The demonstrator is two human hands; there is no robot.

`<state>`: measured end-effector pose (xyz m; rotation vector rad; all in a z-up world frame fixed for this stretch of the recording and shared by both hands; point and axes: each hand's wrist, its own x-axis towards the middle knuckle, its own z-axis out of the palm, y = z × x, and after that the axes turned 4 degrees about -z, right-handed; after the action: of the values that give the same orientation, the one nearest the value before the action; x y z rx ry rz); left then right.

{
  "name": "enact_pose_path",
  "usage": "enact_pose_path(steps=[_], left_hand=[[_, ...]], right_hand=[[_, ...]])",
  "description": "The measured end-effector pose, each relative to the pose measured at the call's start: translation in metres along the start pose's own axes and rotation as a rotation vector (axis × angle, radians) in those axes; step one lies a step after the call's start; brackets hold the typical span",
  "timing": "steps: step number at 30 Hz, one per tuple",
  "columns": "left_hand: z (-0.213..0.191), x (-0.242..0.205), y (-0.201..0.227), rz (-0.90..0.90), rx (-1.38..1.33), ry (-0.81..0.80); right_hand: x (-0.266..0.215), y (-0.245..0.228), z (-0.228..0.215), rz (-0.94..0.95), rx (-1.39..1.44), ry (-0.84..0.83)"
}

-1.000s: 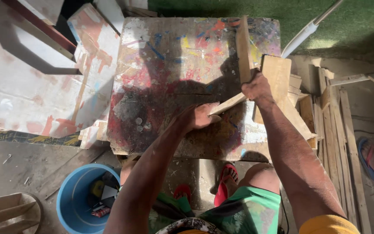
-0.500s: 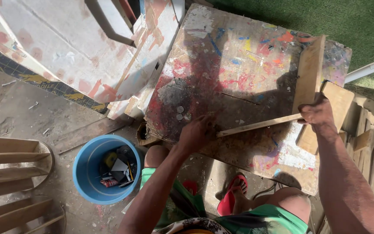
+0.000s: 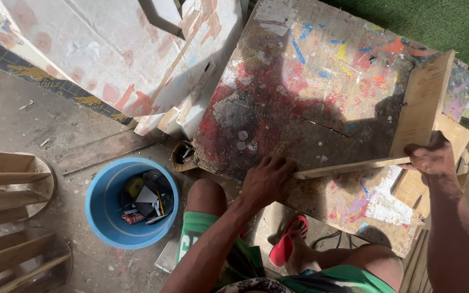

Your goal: The person assembles wooden pieces on a paint-splattered workbench. They pick up and align several small wooden planks and frames, fitting them together by hand to form a larger structure.

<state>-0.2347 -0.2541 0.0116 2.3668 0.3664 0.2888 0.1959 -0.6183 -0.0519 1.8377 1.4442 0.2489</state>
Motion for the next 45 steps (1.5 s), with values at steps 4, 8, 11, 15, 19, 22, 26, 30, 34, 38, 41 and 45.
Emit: enact_pose_path(steps=[4,8,11,15,19,22,26,30,34,38,41,45], left_hand=[[0.015,0.003,-0.006,0.026,0.071,0.039],[0.021,0.002,-0.013,-0.068,0.176,0.064],[-0.004,0.002,-0.003,-0.136,0.155,0.19],[0.008,-0.007,0.007,-0.023,0.243,0.102],[0.033,0.001,0.006,0.07,0.129,0.063],[0.048,0.006,-0.005,0.133,0.115,0.062],[0.066,0.005,-0.018,0.232,0.142,0.154],[0.029,0.015,0.016,0.296,0.284,0.152],[0.065,0.011,-0.012,0.293,0.287,0.142],[0.074,0.008,-0.022,0.257,0.266,0.117],[0.069,0.009,-0.007,0.133,0.246,0.04],[0.054,0.012,0.012,0.195,0.363,-0.006]], right_hand=[[-0.006,-0.001,-0.011,0.073,-0.025,0.041],[-0.006,-0.015,-0.064,0.239,1.701,0.563],[0.007,-0.021,-0.059,0.76,2.034,0.471],[-0.004,-0.026,-0.001,0.247,2.274,0.641],[0.006,-0.025,0.024,0.402,1.885,0.421],[0.015,-0.023,0.064,0.209,0.993,0.378],[0.018,-0.026,0.012,0.709,1.859,0.372],[0.028,-0.012,-0.072,0.8,1.655,0.182],[0.026,-0.005,-0.17,0.838,1.395,-0.054],[0.081,-0.028,-0.022,0.987,1.74,0.017],[0.047,0.002,-0.115,0.993,1.658,-0.042],[0.034,-0.015,-0.127,0.927,1.532,-0.076]])
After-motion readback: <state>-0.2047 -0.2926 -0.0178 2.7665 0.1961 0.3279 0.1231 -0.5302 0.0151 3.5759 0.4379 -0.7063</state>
